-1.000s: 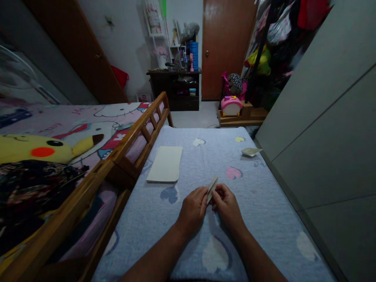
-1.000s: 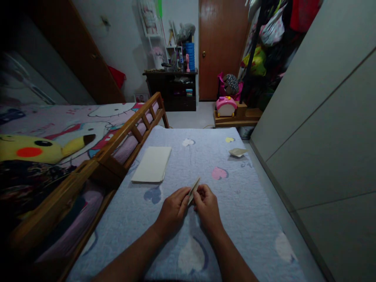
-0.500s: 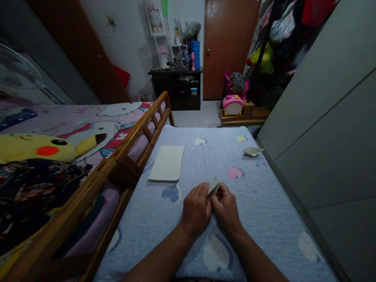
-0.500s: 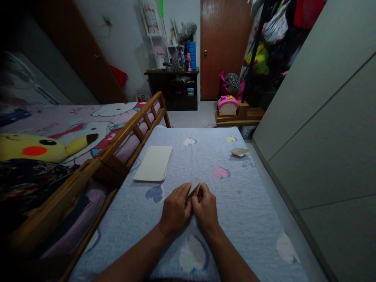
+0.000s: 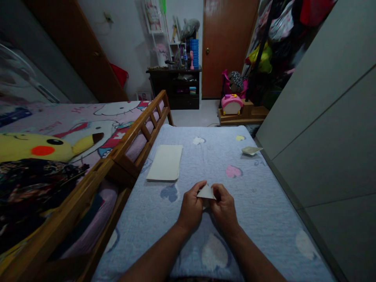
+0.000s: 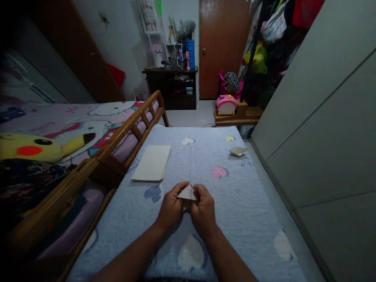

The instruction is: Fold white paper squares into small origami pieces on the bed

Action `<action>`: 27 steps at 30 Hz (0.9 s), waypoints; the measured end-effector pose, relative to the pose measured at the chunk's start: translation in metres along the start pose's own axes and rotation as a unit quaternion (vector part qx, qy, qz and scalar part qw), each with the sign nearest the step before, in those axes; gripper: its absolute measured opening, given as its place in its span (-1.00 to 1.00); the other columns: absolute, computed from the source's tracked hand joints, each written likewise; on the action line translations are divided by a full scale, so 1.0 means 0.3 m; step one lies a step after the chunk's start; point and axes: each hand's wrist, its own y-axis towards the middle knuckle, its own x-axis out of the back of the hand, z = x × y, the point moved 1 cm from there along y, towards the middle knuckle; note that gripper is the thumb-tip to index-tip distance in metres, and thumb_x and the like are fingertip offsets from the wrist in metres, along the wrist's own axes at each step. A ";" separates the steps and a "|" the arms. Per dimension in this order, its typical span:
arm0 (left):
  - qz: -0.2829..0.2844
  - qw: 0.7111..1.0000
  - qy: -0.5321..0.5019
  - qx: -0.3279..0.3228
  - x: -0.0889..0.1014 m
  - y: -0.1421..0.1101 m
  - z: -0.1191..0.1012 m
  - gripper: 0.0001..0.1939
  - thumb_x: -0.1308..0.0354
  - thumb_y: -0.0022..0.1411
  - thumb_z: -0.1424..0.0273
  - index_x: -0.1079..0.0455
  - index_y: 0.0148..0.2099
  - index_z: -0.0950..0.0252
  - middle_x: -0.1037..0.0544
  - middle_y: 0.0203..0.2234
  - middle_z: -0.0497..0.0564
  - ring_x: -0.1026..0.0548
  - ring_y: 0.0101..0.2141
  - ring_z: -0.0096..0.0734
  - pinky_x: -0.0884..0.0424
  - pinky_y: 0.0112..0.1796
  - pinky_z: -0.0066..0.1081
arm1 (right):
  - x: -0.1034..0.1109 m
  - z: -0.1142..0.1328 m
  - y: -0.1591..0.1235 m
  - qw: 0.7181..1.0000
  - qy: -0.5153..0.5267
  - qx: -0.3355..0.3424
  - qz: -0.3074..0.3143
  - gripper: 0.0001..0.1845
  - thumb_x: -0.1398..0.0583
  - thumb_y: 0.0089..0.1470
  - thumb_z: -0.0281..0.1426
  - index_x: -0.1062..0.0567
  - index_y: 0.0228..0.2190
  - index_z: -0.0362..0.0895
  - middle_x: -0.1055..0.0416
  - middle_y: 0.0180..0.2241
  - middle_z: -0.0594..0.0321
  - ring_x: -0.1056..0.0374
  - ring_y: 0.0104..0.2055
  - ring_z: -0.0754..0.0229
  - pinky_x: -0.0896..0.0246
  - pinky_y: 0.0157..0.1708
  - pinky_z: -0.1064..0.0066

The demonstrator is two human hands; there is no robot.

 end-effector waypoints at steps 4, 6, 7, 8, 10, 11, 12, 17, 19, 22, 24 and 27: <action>0.005 0.995 -0.095 0.038 -0.001 0.006 0.006 -0.58 -0.04 0.11 0.54 -0.45 0.03 0.28 -0.60 -0.09 0.05 -0.55 -0.07 -0.28 -0.45 -0.02 -0.28 | 0.005 0.005 0.004 0.999 -0.004 0.032 0.003 -0.90 -0.11 0.06 -0.48 -0.43 -0.40 -0.09 -0.30 -0.44 0.32 -0.25 -0.39 0.23 -0.15 -0.39 0.44; 0.015 0.990 -0.128 0.057 -0.001 0.005 0.002 -0.59 -0.08 0.12 0.51 -0.43 0.04 0.29 -0.61 -0.13 0.07 -0.57 -0.14 -0.28 -0.48 -0.12 -0.33 | 0.009 0.005 0.005 0.999 -0.005 0.044 0.001 -0.87 -0.10 0.05 -0.49 -0.45 -0.38 -0.09 -0.31 -0.44 0.31 -0.26 -0.38 0.22 -0.15 -0.38 0.43; 0.020 0.989 -0.133 0.066 0.001 0.003 -0.001 -0.59 -0.09 0.13 0.48 -0.42 0.05 0.30 -0.62 -0.15 0.07 -0.58 -0.19 -0.29 -0.49 -0.18 -0.36 | 0.011 0.004 0.004 0.999 -0.005 0.047 -0.002 -0.86 -0.10 0.05 -0.50 -0.46 -0.37 -0.08 -0.31 -0.44 0.30 -0.26 -0.38 0.22 -0.15 -0.39 0.43; 0.025 0.989 -0.128 0.072 0.003 0.001 -0.004 -0.60 -0.11 0.15 0.45 -0.41 0.07 0.30 -0.63 -0.18 0.07 -0.58 -0.23 -0.30 -0.49 -0.24 -0.39 | 0.013 0.003 0.003 0.999 -0.003 0.048 -0.005 -0.85 -0.10 0.05 -0.50 -0.46 -0.36 -0.08 -0.32 -0.44 0.30 -0.27 -0.38 0.21 -0.15 -0.39 0.43; 0.028 0.993 -0.092 0.070 0.011 -0.003 -0.011 -0.60 -0.13 0.18 0.41 -0.41 0.08 0.30 -0.63 -0.21 0.06 -0.57 -0.28 -0.32 -0.46 -0.30 -0.43 | 0.015 -0.002 0.000 0.999 0.003 0.043 -0.011 -0.85 -0.11 0.04 -0.49 -0.46 -0.35 -0.09 -0.33 -0.43 0.30 -0.28 -0.38 0.21 -0.16 -0.39 0.43; 0.028 0.995 -0.072 0.065 0.014 -0.006 -0.013 -0.61 -0.14 0.18 0.40 -0.42 0.07 0.29 -0.63 -0.22 0.05 -0.57 -0.30 -0.33 -0.45 -0.32 -0.44 | 0.016 -0.004 -0.002 0.999 0.008 0.036 -0.013 -0.86 -0.11 0.05 -0.48 -0.46 -0.35 -0.09 -0.34 -0.43 0.29 -0.29 -0.38 0.20 -0.18 -0.38 0.43; 0.030 0.996 -0.059 0.060 0.016 -0.007 -0.014 -0.62 -0.14 0.18 0.41 -0.43 0.06 0.28 -0.63 -0.23 0.04 -0.56 -0.31 -0.34 -0.44 -0.33 -0.45 | 0.016 -0.007 -0.003 0.999 0.015 0.027 -0.014 -0.87 -0.11 0.06 -0.47 -0.46 -0.34 -0.09 -0.35 -0.42 0.29 -0.30 -0.37 0.20 -0.19 -0.37 0.42; 0.066 0.983 -0.144 0.094 0.009 -0.007 -0.012 -0.64 -0.15 0.11 0.47 -0.45 -0.01 0.30 -0.59 -0.42 -0.04 -0.48 -0.47 -0.45 -0.33 -0.46 -0.53 | 0.015 -0.010 -0.004 0.999 0.036 -0.012 -0.006 -0.87 -0.11 0.06 -0.44 -0.45 -0.33 -0.10 -0.40 -0.41 0.28 -0.33 -0.36 0.19 -0.23 -0.35 0.42; 0.069 0.973 -0.188 0.117 0.005 -0.003 -0.013 -0.66 -0.18 0.09 0.45 -0.45 -0.04 0.32 -0.56 -0.48 -0.07 -0.45 -0.51 -0.49 -0.30 -0.49 -0.54 | 0.016 -0.009 -0.001 0.999 0.040 -0.014 0.000 -0.84 -0.10 0.04 -0.46 -0.46 -0.32 -0.10 -0.42 -0.41 0.28 -0.34 -0.37 0.19 -0.22 -0.35 0.42; 0.060 0.965 -0.215 0.134 0.004 0.004 -0.015 -0.64 -0.22 0.05 0.44 -0.42 -0.05 0.34 -0.52 -0.50 -0.08 -0.42 -0.54 -0.50 -0.29 -0.50 -0.54 | 0.016 -0.009 0.004 0.998 0.057 -0.009 0.005 -0.78 -0.09 0.01 -0.48 -0.50 -0.31 -0.10 -0.44 -0.39 0.27 -0.35 -0.35 0.19 -0.23 -0.33 0.42; 0.053 0.964 -0.224 0.136 0.006 0.005 -0.015 -0.57 -0.22 0.02 0.46 -0.39 0.00 0.33 -0.50 -0.50 -0.11 -0.42 -0.53 -0.50 -0.29 -0.50 -0.55 | 0.016 -0.010 0.006 0.997 0.079 -0.009 0.003 -0.74 -0.09 -0.01 -0.49 -0.53 -0.29 -0.10 -0.45 -0.37 0.27 -0.36 -0.34 0.20 -0.23 -0.32 0.42; 0.056 0.959 -0.243 0.133 0.008 0.004 -0.012 -0.51 -0.23 0.02 0.47 -0.36 0.05 0.29 -0.48 -0.49 -0.12 -0.42 -0.51 -0.50 -0.29 -0.48 -0.54 | 0.017 -0.013 0.008 0.993 0.114 -0.016 -0.003 -0.73 -0.10 -0.04 -0.50 -0.55 -0.30 -0.10 -0.45 -0.39 0.28 -0.36 -0.35 0.21 -0.22 -0.34 0.44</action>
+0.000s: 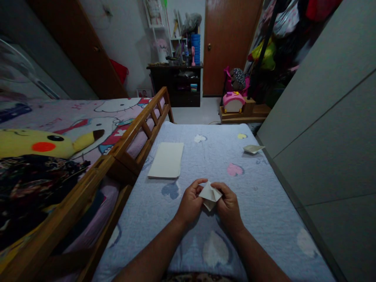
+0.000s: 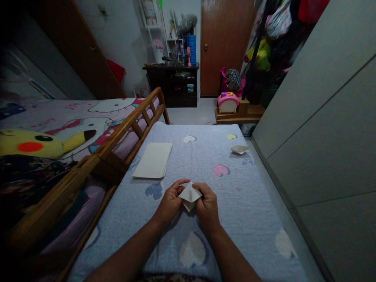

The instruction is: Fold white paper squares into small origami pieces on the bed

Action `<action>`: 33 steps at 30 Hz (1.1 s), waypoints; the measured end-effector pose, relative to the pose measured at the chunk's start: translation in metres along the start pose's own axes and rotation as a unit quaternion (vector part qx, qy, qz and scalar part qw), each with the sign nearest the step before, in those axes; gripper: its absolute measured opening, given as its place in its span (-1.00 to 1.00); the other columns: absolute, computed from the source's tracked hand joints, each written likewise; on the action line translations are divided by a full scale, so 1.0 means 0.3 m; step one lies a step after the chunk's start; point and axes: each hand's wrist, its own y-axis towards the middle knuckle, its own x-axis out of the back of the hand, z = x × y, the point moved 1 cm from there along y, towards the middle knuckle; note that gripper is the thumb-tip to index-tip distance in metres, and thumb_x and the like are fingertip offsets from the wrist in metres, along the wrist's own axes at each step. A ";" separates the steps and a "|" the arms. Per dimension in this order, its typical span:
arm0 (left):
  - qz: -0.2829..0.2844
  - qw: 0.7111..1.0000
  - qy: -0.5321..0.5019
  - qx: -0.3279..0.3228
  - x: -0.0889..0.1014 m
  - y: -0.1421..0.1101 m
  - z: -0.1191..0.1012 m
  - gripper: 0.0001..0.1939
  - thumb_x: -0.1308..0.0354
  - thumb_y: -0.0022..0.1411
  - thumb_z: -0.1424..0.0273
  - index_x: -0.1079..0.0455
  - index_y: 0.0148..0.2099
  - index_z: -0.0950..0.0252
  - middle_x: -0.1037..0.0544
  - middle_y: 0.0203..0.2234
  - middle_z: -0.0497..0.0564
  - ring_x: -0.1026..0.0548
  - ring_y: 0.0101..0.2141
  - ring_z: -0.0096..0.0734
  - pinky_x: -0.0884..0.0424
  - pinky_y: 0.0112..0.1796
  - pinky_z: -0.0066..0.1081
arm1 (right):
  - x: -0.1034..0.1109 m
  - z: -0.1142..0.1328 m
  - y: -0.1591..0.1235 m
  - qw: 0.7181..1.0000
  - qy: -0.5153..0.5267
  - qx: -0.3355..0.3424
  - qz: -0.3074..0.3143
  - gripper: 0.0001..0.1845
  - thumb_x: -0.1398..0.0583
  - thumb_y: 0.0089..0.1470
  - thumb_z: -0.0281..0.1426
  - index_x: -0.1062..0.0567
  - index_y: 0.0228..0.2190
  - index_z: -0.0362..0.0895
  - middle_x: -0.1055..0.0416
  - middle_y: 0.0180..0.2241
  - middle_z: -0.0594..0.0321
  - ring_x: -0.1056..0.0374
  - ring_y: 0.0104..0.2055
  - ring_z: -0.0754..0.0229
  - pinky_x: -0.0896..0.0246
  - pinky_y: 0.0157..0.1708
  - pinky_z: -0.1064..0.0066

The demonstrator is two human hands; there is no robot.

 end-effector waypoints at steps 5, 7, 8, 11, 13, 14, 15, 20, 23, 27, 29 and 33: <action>0.029 0.999 0.017 -0.041 0.007 -0.010 -0.009 -0.62 -0.27 0.11 0.40 -0.44 0.02 0.26 -0.56 -0.30 -0.01 -0.50 -0.31 -0.39 -0.38 -0.29 -0.47 | 0.002 -0.008 -0.001 0.998 0.047 -0.038 -0.012 -0.75 -0.14 -0.06 -0.49 -0.55 -0.31 -0.08 -0.49 -0.37 0.30 -0.38 -0.32 0.19 -0.25 -0.30 0.43; 0.043 0.997 0.026 -0.059 0.010 -0.014 -0.015 -0.68 -0.27 0.14 0.37 -0.48 -0.03 0.25 -0.58 -0.21 0.03 -0.51 -0.20 -0.32 -0.38 -0.18 -0.43 | 0.002 -0.010 -0.004 0.997 0.055 -0.053 -0.015 -0.77 -0.15 -0.06 -0.49 -0.54 -0.31 -0.08 -0.49 -0.37 0.31 -0.38 -0.33 0.19 -0.25 -0.30 0.43; 0.045 0.997 0.028 -0.064 0.011 -0.014 -0.018 -0.70 -0.28 0.14 0.36 -0.50 -0.05 0.26 -0.58 -0.17 0.04 -0.51 -0.16 -0.29 -0.37 -0.14 -0.41 | 0.002 -0.011 -0.005 0.997 0.056 -0.057 -0.014 -0.78 -0.16 -0.05 -0.48 -0.53 -0.32 -0.08 -0.48 -0.38 0.32 -0.38 -0.33 0.19 -0.25 -0.31 0.43; 0.039 0.997 0.016 -0.057 0.013 -0.012 -0.021 -0.71 -0.31 0.11 0.35 -0.51 -0.08 0.27 -0.58 -0.16 0.06 -0.51 -0.15 -0.26 -0.37 -0.13 -0.39 | 0.002 -0.013 -0.008 0.997 0.052 -0.061 -0.007 -0.80 -0.17 -0.03 -0.48 -0.52 -0.31 -0.08 -0.46 -0.39 0.32 -0.36 -0.34 0.20 -0.24 -0.33 0.43; 0.033 0.999 0.002 -0.042 0.014 -0.009 -0.020 -0.68 -0.33 0.10 0.33 -0.50 -0.08 0.28 -0.59 -0.20 0.06 -0.51 -0.19 -0.29 -0.38 -0.16 -0.40 | 0.003 -0.012 -0.006 0.998 0.042 -0.051 -0.006 -0.81 -0.16 -0.01 -0.49 -0.51 -0.30 -0.08 -0.44 -0.38 0.31 -0.35 -0.33 0.20 -0.24 -0.32 0.42; 0.032 0.999 -0.005 -0.036 0.014 -0.008 -0.020 -0.67 -0.34 0.09 0.33 -0.50 -0.08 0.29 -0.58 -0.22 0.06 -0.51 -0.21 -0.30 -0.38 -0.18 -0.40 | 0.004 -0.010 -0.005 0.999 0.035 -0.038 -0.005 -0.80 -0.16 -0.01 -0.50 -0.52 -0.30 -0.08 -0.43 -0.37 0.31 -0.35 -0.32 0.20 -0.23 -0.31 0.42; 0.033 0.999 -0.010 -0.030 0.014 -0.007 -0.019 -0.66 -0.34 0.09 0.32 -0.49 -0.07 0.29 -0.58 -0.23 0.06 -0.51 -0.22 -0.31 -0.38 -0.19 -0.41 | 0.005 -0.009 -0.003 0.999 0.028 -0.023 -0.005 -0.78 -0.15 -0.01 -0.51 -0.52 -0.31 -0.08 -0.42 -0.36 0.30 -0.34 -0.31 0.20 -0.22 -0.30 0.41; 0.042 0.998 -0.044 -0.006 0.018 -0.007 -0.013 -0.62 -0.36 0.06 0.33 -0.48 -0.05 0.30 -0.59 -0.21 0.07 -0.51 -0.23 -0.32 -0.38 -0.19 -0.41 | 0.008 -0.005 0.004 0.999 0.016 0.035 0.001 -0.70 -0.12 -0.01 -0.56 -0.56 -0.28 -0.05 -0.39 -0.34 0.28 -0.33 -0.28 0.20 -0.21 -0.28 0.40; 0.039 0.998 -0.056 0.019 0.019 -0.007 -0.012 -0.62 -0.35 0.06 0.35 -0.48 -0.04 0.29 -0.59 -0.24 0.06 -0.51 -0.28 -0.36 -0.39 -0.23 -0.42 | 0.010 -0.009 0.003 0.999 0.018 0.038 0.010 -0.65 -0.11 0.00 -0.58 -0.57 -0.26 -0.03 -0.39 -0.33 0.28 -0.34 -0.27 0.20 -0.21 -0.28 0.40; 0.041 0.998 -0.050 0.028 0.032 -0.007 -0.016 -0.58 -0.34 0.00 0.42 -0.49 -0.03 0.31 -0.61 -0.22 0.07 -0.52 -0.25 -0.34 -0.38 -0.20 -0.42 | 0.012 -0.012 0.002 0.999 0.012 0.046 0.013 -0.60 -0.10 -0.01 -0.61 -0.59 -0.24 0.01 -0.39 -0.33 0.29 -0.34 -0.28 0.21 -0.21 -0.29 0.41; 0.070 0.995 -0.060 0.027 0.043 -0.007 -0.018 -0.51 -0.34 -0.04 0.43 -0.48 0.01 0.32 -0.61 -0.21 0.08 -0.52 -0.23 -0.31 -0.37 -0.18 -0.41 | 0.014 -0.012 0.002 0.998 0.011 0.053 0.009 -0.59 -0.10 -0.01 -0.61 -0.59 -0.24 0.01 -0.39 -0.33 0.29 -0.35 -0.28 0.22 -0.22 -0.30 0.41; 0.120 0.984 -0.122 0.054 0.059 -0.007 -0.012 -0.45 -0.33 0.02 0.22 -0.43 0.05 0.34 -0.59 -0.29 0.09 -0.52 -0.33 -0.31 -0.38 -0.28 -0.40 | 0.012 -0.011 -0.001 0.998 0.006 0.067 0.011 -0.64 -0.12 0.05 -0.59 -0.60 -0.25 0.02 -0.39 -0.33 0.28 -0.36 -0.30 0.23 -0.24 -0.33 0.43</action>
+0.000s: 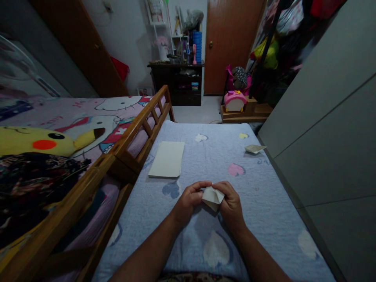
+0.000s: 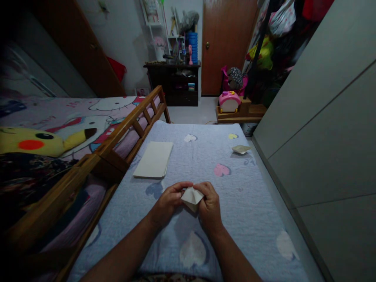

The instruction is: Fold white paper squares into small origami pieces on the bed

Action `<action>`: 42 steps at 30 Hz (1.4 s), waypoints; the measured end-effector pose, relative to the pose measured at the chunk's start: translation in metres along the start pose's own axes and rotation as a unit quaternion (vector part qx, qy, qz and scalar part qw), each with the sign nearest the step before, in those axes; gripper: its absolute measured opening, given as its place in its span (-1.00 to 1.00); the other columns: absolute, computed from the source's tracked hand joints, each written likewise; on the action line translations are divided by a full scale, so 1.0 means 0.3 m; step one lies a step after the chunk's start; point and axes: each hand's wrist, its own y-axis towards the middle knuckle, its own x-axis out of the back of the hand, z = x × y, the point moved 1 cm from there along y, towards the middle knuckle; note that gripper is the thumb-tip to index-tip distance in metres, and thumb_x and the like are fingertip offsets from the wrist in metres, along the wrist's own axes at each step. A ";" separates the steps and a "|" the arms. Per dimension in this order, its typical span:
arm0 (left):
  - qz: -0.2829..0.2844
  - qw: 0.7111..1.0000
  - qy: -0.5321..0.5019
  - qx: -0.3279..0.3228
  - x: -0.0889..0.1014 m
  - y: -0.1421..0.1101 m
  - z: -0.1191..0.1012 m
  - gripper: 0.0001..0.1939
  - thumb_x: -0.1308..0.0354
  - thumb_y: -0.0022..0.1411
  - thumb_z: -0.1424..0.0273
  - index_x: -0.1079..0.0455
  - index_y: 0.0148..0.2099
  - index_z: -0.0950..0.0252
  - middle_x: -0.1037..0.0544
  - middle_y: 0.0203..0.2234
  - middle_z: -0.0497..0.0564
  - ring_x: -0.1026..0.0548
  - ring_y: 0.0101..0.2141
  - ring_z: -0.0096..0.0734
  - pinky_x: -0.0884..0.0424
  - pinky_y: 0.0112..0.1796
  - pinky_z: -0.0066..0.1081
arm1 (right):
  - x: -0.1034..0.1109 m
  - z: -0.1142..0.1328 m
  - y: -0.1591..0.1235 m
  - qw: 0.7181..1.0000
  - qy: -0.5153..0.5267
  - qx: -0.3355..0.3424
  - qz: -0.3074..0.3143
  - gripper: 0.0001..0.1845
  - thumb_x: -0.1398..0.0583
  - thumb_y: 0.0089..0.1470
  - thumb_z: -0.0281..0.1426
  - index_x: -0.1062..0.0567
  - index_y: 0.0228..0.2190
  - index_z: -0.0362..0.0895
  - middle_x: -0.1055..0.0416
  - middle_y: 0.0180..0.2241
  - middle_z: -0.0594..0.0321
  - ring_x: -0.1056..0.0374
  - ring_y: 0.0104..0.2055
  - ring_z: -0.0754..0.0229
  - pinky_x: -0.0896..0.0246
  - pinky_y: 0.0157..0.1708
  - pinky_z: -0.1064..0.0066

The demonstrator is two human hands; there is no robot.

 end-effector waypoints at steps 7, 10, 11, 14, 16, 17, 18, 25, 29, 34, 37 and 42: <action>-0.116 0.993 0.014 -0.018 -0.020 0.026 0.007 -0.51 -0.43 0.00 0.18 -0.34 -0.10 0.24 -0.45 -0.44 -0.14 -0.40 -0.53 -0.58 -0.26 -0.48 -0.55 | -0.009 0.024 -0.001 0.999 -0.022 0.028 0.036 -0.81 -0.24 0.08 -0.48 -0.58 -0.25 -0.03 -0.37 -0.34 0.27 -0.35 -0.32 0.23 -0.24 -0.37 0.43; -0.127 0.991 0.026 -0.027 -0.025 0.029 0.004 -0.51 -0.45 -0.03 0.23 -0.35 -0.10 0.26 -0.45 -0.44 -0.15 -0.41 -0.52 -0.58 -0.29 -0.45 -0.54 | -0.011 0.030 -0.002 0.999 -0.027 0.026 0.030 -0.87 -0.25 0.06 -0.47 -0.54 -0.29 -0.06 -0.38 -0.38 0.29 -0.33 -0.36 0.24 -0.22 -0.36 0.43; -0.129 0.991 0.028 -0.029 -0.024 0.028 0.002 -0.51 -0.45 -0.04 0.24 -0.36 -0.11 0.26 -0.46 -0.44 -0.14 -0.42 -0.51 -0.57 -0.30 -0.44 -0.54 | -0.012 0.029 -0.004 0.999 -0.026 0.014 0.022 -0.86 -0.26 0.04 -0.47 -0.52 -0.29 -0.06 -0.38 -0.39 0.31 -0.33 -0.37 0.24 -0.22 -0.38 0.44; -0.130 0.990 0.035 -0.035 -0.019 0.025 -0.002 -0.53 -0.45 -0.04 0.26 -0.37 -0.11 0.28 -0.48 -0.44 -0.11 -0.45 -0.48 -0.53 -0.32 -0.40 -0.51 | -0.016 0.019 -0.012 0.999 -0.009 -0.040 -0.004 -0.75 -0.28 -0.02 -0.46 -0.48 -0.22 -0.07 -0.41 -0.37 0.31 -0.34 -0.39 0.25 -0.24 -0.40 0.45; -0.135 0.989 0.040 -0.040 -0.015 0.025 -0.005 -0.54 -0.44 -0.04 0.27 -0.38 -0.12 0.29 -0.49 -0.44 -0.10 -0.46 -0.47 -0.51 -0.34 -0.40 -0.50 | -0.019 0.013 -0.018 0.997 0.003 -0.074 -0.017 -0.73 -0.28 -0.01 -0.44 -0.46 -0.20 -0.08 -0.42 -0.36 0.30 -0.35 -0.38 0.23 -0.26 -0.39 0.44; -0.140 0.988 0.042 -0.043 -0.013 0.026 -0.006 -0.55 -0.44 -0.04 0.27 -0.38 -0.13 0.29 -0.50 -0.45 -0.10 -0.46 -0.48 -0.51 -0.34 -0.40 -0.50 | -0.019 0.011 -0.020 0.996 0.008 -0.090 -0.024 -0.75 -0.27 0.00 -0.43 -0.45 -0.21 -0.08 -0.42 -0.36 0.30 -0.35 -0.39 0.24 -0.25 -0.39 0.44; -0.147 0.987 0.045 -0.048 -0.011 0.027 -0.008 -0.55 -0.44 -0.04 0.27 -0.38 -0.14 0.29 -0.50 -0.45 -0.10 -0.46 -0.48 -0.50 -0.34 -0.40 -0.50 | -0.019 0.009 -0.022 0.994 0.012 -0.105 -0.030 -0.77 -0.26 0.02 -0.42 -0.44 -0.22 -0.08 -0.41 -0.36 0.31 -0.34 -0.39 0.24 -0.25 -0.39 0.44; -0.158 0.984 0.059 -0.054 -0.001 0.055 -0.022 -0.53 -0.46 -0.08 0.23 -0.40 -0.16 0.29 -0.48 -0.47 -0.13 -0.44 -0.51 -0.53 -0.32 -0.43 -0.51 | -0.009 -0.008 -0.020 0.989 0.036 -0.141 -0.020 -0.94 -0.19 0.12 -0.36 -0.42 -0.34 -0.08 -0.32 -0.47 0.35 -0.22 -0.46 0.26 -0.14 -0.49 0.46; -0.149 0.985 0.075 -0.041 0.001 0.068 -0.027 -0.52 -0.46 -0.10 0.24 -0.41 -0.16 0.30 -0.47 -0.47 -0.13 -0.42 -0.51 -0.54 -0.29 -0.44 -0.52 | -0.002 -0.012 -0.009 0.995 0.015 -0.093 -0.019 -0.93 -0.16 0.14 -0.40 -0.46 -0.35 -0.08 -0.32 -0.45 0.33 -0.23 -0.43 0.25 -0.15 -0.45 0.45; -0.113 0.987 0.117 0.006 -0.019 0.069 -0.036 -0.60 -0.40 -0.04 0.13 -0.44 -0.32 0.35 -0.47 -0.52 -0.08 -0.38 -0.52 -0.52 -0.26 -0.45 -0.51 | 0.009 -0.001 -0.001 0.999 -0.003 -0.033 -0.038 -0.87 -0.12 0.17 -0.44 -0.47 -0.38 -0.06 -0.31 -0.42 0.32 -0.26 -0.37 0.23 -0.17 -0.37 0.42; -0.098 0.987 0.130 0.017 -0.034 0.070 -0.047 -0.60 -0.37 -0.02 0.10 -0.44 -0.41 0.36 -0.43 -0.57 -0.08 -0.34 -0.53 -0.52 -0.23 -0.47 -0.50 | 0.012 0.001 -0.001 0.999 0.006 -0.029 -0.044 -0.87 -0.13 0.18 -0.43 -0.47 -0.38 -0.05 -0.32 -0.40 0.31 -0.27 -0.36 0.23 -0.18 -0.35 0.41; -0.109 0.985 0.132 0.007 -0.049 0.081 -0.055 -0.62 -0.36 -0.01 0.11 -0.39 -0.44 0.33 -0.37 -0.60 -0.12 -0.28 -0.58 -0.55 -0.19 -0.51 -0.52 | 0.014 0.009 -0.002 0.998 0.039 -0.033 -0.043 -0.84 -0.14 0.16 -0.43 -0.51 -0.40 -0.05 -0.35 -0.37 0.27 -0.31 -0.30 0.20 -0.21 -0.32 0.39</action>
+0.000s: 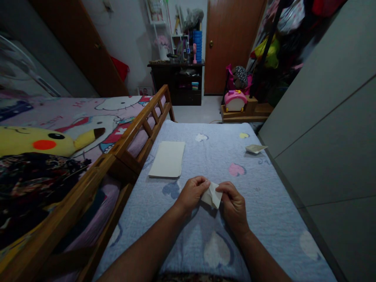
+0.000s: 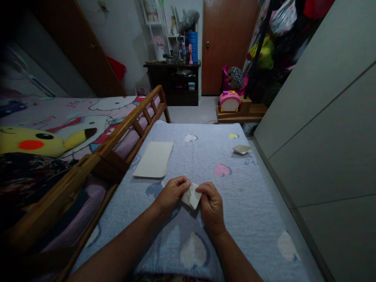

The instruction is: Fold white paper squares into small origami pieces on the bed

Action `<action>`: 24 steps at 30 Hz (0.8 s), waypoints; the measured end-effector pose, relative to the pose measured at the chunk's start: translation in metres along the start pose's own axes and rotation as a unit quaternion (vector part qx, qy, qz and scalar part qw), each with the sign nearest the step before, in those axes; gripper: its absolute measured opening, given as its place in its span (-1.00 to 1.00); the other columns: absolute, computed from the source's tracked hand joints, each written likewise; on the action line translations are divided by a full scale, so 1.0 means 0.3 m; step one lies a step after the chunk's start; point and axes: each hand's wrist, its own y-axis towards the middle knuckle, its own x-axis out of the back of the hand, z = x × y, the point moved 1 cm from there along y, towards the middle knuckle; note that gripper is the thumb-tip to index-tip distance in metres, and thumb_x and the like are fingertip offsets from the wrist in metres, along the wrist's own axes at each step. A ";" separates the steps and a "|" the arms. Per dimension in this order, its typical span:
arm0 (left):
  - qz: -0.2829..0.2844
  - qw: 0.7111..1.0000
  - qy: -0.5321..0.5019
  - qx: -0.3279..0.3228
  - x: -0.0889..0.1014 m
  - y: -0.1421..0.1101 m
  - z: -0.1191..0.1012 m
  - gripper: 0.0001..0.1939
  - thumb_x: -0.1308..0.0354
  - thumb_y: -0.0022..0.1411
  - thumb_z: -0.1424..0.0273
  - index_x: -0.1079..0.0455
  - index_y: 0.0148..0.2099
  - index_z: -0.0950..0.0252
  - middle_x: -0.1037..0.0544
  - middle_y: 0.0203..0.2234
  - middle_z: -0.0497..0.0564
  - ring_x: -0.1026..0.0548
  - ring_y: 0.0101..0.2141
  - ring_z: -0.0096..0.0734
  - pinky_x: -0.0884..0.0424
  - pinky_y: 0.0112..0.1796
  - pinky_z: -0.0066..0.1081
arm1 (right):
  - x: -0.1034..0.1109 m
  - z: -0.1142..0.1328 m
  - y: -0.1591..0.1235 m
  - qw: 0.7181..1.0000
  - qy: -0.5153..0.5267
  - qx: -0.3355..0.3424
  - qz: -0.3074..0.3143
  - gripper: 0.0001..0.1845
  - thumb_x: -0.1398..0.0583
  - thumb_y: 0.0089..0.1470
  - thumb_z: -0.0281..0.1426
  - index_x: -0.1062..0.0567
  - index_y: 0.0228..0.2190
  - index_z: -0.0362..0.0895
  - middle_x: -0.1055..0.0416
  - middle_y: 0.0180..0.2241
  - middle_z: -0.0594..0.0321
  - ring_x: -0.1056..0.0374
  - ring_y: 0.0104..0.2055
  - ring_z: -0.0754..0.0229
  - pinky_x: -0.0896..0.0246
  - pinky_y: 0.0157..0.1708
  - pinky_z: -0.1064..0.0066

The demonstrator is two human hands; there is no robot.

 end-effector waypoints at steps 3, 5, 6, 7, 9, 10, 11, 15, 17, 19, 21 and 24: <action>-0.004 1.000 0.010 -0.018 -0.001 0.006 0.004 -0.62 -0.33 0.03 0.10 -0.35 -0.43 0.31 -0.37 -0.60 -0.12 -0.28 -0.58 -0.54 -0.20 -0.51 -0.52 | 0.002 0.006 -0.004 0.998 0.036 -0.056 0.019 -0.83 -0.13 0.15 -0.41 -0.52 -0.41 -0.07 -0.33 -0.38 0.28 -0.29 -0.39 0.23 -0.20 -0.42 0.42; -0.004 0.999 0.024 -0.031 0.002 0.009 0.010 -0.63 -0.31 0.06 0.10 -0.35 -0.42 0.31 -0.38 -0.58 -0.11 -0.31 -0.56 -0.52 -0.22 -0.49 -0.52 | 0.002 0.006 -0.008 0.992 0.069 -0.106 0.029 -0.85 -0.12 0.15 -0.36 -0.50 -0.35 -0.08 -0.31 -0.43 0.31 -0.25 -0.48 0.26 -0.19 -0.49 0.43; -0.003 0.999 0.031 -0.037 0.005 0.010 0.012 -0.63 -0.30 0.07 0.10 -0.35 -0.41 0.31 -0.39 -0.58 -0.10 -0.32 -0.55 -0.51 -0.23 -0.48 -0.52 | 0.001 0.006 -0.009 0.988 0.082 -0.125 0.028 -0.86 -0.13 0.15 -0.32 -0.48 -0.31 -0.08 -0.31 -0.45 0.33 -0.24 -0.50 0.27 -0.19 -0.51 0.44; -0.001 0.998 0.037 -0.042 0.008 0.011 0.014 -0.63 -0.30 0.08 0.10 -0.36 -0.41 0.31 -0.40 -0.57 -0.10 -0.32 -0.55 -0.51 -0.24 -0.48 -0.52 | -0.001 0.005 -0.009 0.986 0.091 -0.139 0.025 -0.84 -0.15 0.14 -0.29 -0.46 -0.26 -0.08 -0.31 -0.46 0.34 -0.24 -0.51 0.27 -0.19 -0.52 0.45; 0.007 0.998 0.045 -0.050 0.013 0.013 0.018 -0.64 -0.29 0.09 0.11 -0.37 -0.40 0.32 -0.39 -0.56 -0.10 -0.33 -0.54 -0.51 -0.25 -0.47 -0.52 | -0.008 0.002 -0.007 0.983 0.092 -0.157 0.014 -0.77 -0.20 0.11 -0.24 -0.41 -0.20 -0.07 -0.34 -0.43 0.34 -0.28 -0.48 0.27 -0.21 -0.51 0.47; 0.010 0.997 0.046 -0.053 0.015 0.013 0.019 -0.64 -0.30 0.09 0.11 -0.38 -0.40 0.33 -0.39 -0.56 -0.10 -0.33 -0.53 -0.51 -0.25 -0.47 -0.52 | -0.012 0.000 -0.006 0.983 0.088 -0.162 0.012 -0.74 -0.23 0.09 -0.23 -0.40 -0.19 -0.07 -0.35 -0.41 0.33 -0.29 -0.46 0.27 -0.22 -0.51 0.48; 0.011 0.997 0.045 -0.056 0.016 0.013 0.020 -0.64 -0.30 0.09 0.12 -0.39 -0.39 0.33 -0.40 -0.55 -0.09 -0.33 -0.52 -0.51 -0.25 -0.46 -0.52 | -0.016 -0.001 -0.004 0.983 0.083 -0.165 0.014 -0.73 -0.25 0.08 -0.23 -0.39 -0.20 -0.08 -0.36 -0.40 0.32 -0.31 -0.45 0.26 -0.22 -0.50 0.48; 0.015 0.999 0.000 -0.052 0.029 0.005 0.022 -0.61 -0.32 0.09 0.12 -0.43 -0.17 0.29 -0.45 -0.46 -0.08 -0.38 -0.47 -0.49 -0.28 -0.43 -0.51 | -0.025 -0.009 0.001 0.982 0.065 -0.176 0.006 -0.73 -0.26 0.07 -0.22 -0.38 -0.23 -0.08 -0.35 -0.44 0.34 -0.28 -0.50 0.28 -0.18 -0.56 0.50; 0.053 0.997 -0.027 -0.055 0.040 -0.006 0.019 -0.52 -0.33 0.09 0.14 -0.39 0.01 0.22 -0.49 -0.36 -0.05 -0.44 -0.40 -0.43 -0.33 -0.37 -0.49 | -0.023 -0.013 0.003 0.981 0.064 -0.183 -0.008 -0.71 -0.26 0.07 -0.19 -0.37 -0.23 -0.07 -0.34 -0.47 0.36 -0.23 -0.56 0.30 -0.13 -0.63 0.51; 0.102 0.992 -0.025 -0.067 0.052 -0.019 0.013 -0.49 -0.33 0.11 0.19 -0.36 0.08 0.17 -0.52 -0.23 0.02 -0.48 -0.27 -0.35 -0.36 -0.27 -0.45 | -0.020 -0.017 0.005 0.979 0.070 -0.189 -0.018 -0.70 -0.27 0.06 -0.17 -0.36 -0.25 -0.06 -0.33 -0.49 0.38 -0.21 -0.59 0.31 -0.12 -0.67 0.51; 0.137 0.987 0.005 -0.077 0.063 -0.029 0.007 -0.59 -0.32 0.13 0.24 -0.43 0.02 0.19 -0.51 -0.16 0.05 -0.48 -0.18 -0.31 -0.36 -0.20 -0.42 | -0.018 -0.021 0.009 0.978 0.074 -0.193 -0.023 -0.68 -0.28 0.04 -0.16 -0.36 -0.26 -0.06 -0.33 -0.50 0.39 -0.22 -0.60 0.31 -0.13 -0.68 0.51; 0.158 0.982 0.056 -0.081 0.069 -0.031 0.006 -0.77 -0.31 0.11 0.32 -0.49 -0.15 0.23 -0.51 -0.26 0.02 -0.46 -0.24 -0.34 -0.34 -0.22 -0.43 | -0.018 -0.025 0.013 0.976 0.081 -0.199 -0.026 -0.66 -0.30 0.01 -0.16 -0.35 -0.26 -0.07 -0.34 -0.49 0.39 -0.23 -0.62 0.33 -0.14 -0.70 0.52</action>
